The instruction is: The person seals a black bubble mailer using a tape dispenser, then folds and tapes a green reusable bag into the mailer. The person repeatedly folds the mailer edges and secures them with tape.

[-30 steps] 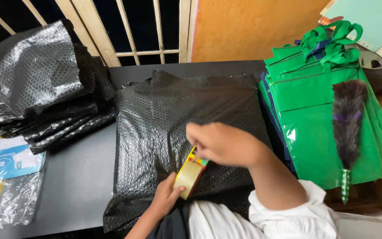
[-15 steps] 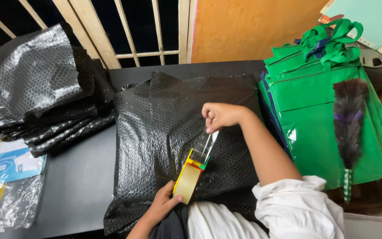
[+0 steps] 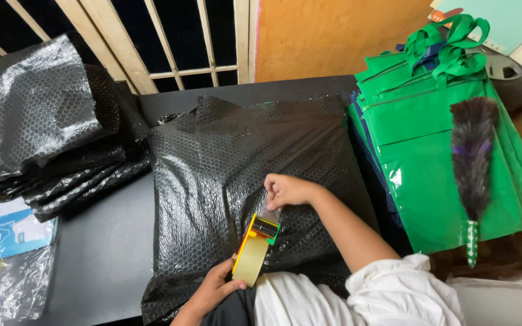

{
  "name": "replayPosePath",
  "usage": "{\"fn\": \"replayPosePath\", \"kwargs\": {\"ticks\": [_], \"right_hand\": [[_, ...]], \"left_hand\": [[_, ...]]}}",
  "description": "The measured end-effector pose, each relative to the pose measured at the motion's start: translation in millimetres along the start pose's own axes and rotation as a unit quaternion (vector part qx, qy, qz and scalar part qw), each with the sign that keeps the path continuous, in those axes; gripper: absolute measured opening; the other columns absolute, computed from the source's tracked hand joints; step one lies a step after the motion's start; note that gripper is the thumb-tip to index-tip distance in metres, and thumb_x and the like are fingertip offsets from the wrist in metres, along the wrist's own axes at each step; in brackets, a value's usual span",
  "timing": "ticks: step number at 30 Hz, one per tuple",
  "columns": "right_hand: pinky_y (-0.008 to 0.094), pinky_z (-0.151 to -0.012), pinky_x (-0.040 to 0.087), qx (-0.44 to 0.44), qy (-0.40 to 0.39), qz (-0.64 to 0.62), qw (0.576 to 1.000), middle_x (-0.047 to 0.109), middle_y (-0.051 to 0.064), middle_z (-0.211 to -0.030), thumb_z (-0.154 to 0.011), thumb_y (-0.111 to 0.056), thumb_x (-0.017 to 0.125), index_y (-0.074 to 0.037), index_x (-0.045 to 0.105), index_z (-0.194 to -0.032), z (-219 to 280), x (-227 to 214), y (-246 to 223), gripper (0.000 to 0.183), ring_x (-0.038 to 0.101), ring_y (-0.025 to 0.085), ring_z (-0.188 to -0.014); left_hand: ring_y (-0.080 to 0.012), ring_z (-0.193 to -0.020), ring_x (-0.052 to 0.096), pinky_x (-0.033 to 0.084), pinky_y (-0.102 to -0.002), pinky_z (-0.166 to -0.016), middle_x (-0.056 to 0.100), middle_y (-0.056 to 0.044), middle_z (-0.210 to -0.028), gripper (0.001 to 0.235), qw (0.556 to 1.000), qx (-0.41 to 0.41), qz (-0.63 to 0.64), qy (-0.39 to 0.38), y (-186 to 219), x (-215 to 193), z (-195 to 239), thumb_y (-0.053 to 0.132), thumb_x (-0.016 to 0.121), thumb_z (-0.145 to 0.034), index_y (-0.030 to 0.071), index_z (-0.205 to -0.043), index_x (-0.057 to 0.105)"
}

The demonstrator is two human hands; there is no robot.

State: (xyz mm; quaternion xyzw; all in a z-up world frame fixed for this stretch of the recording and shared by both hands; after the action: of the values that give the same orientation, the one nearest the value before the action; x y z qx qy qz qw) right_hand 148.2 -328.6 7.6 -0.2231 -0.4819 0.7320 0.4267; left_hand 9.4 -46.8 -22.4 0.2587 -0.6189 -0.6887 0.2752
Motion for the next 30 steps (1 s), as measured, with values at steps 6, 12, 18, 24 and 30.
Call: {"fn": "replayPosePath", "kwargs": {"ticks": [6,12,18,24,30], "right_hand": [[0.029,-0.061,0.055,-0.067,0.097,0.008,0.993,0.068,0.010,-0.084,-0.085,0.010,0.078,-0.011,0.041,-0.097,73.0,22.8,-3.0,0.044,0.065,0.018,-0.072],[0.025,-0.062,0.053,-0.115,0.297,0.082,0.944,0.068,0.007,-0.083,-0.078,0.008,0.083,-0.013,0.048,-0.100,117.3,-21.6,35.2,0.046,0.064,0.012,-0.071],[0.024,-0.054,0.052,-0.234,0.277,-0.101,0.927,0.063,0.010,-0.083,-0.077,0.016,0.077,-0.014,0.045,-0.100,161.7,-21.1,28.0,0.050,0.062,0.014,-0.071],[0.014,-0.050,0.038,-0.330,0.100,-0.459,0.819,0.052,-0.003,-0.080,-0.082,0.005,0.078,-0.021,0.048,-0.103,89.7,7.6,22.1,0.045,0.042,0.003,-0.063],[0.018,-0.046,0.024,-0.295,0.080,-0.411,0.859,0.044,0.001,-0.076,-0.086,-0.009,0.083,-0.018,0.044,-0.101,31.5,28.0,52.4,0.043,0.035,0.005,-0.058]], "left_hand": [[-0.0129,-0.120,0.056,0.042,-0.029,-0.104,0.068,-0.004,-0.128,0.044,0.998,0.063,-0.013,-0.007,-20.0,-1.7,5.0,0.032,0.084,-0.087,0.003,-0.117,0.070],[-0.0109,-0.104,0.061,0.050,-0.027,-0.091,0.072,-0.002,-0.112,0.042,0.999,0.031,0.039,-0.015,-31.8,-1.4,4.4,0.026,0.088,-0.082,0.004,-0.114,0.071],[-0.0120,-0.108,0.060,0.048,-0.029,-0.094,0.070,-0.003,-0.120,0.042,0.997,0.049,0.042,-0.034,-16.0,-0.5,3.9,0.026,0.088,-0.083,0.003,-0.114,0.073],[-0.0107,-0.099,0.064,0.052,-0.027,-0.086,0.072,-0.002,-0.106,0.036,0.995,0.014,0.097,-0.018,-27.9,0.8,8.7,0.018,0.088,-0.082,0.003,-0.111,0.072],[-0.0171,-0.097,0.070,0.057,-0.032,-0.085,0.077,-0.010,-0.111,0.061,0.983,0.004,0.137,0.125,-22.3,-42.6,51.5,0.026,0.090,-0.075,-0.003,-0.124,0.068]]}}
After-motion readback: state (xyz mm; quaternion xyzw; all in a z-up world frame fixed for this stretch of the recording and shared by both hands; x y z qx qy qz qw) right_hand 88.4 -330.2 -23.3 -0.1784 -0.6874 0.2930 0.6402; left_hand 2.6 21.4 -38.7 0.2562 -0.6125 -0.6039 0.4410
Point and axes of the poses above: each hand's wrist, its own z-axis away from the middle knuckle, its own x-axis out of the palm, y = z × x, the point moved 5 cm from there along -z, towards the middle knuckle
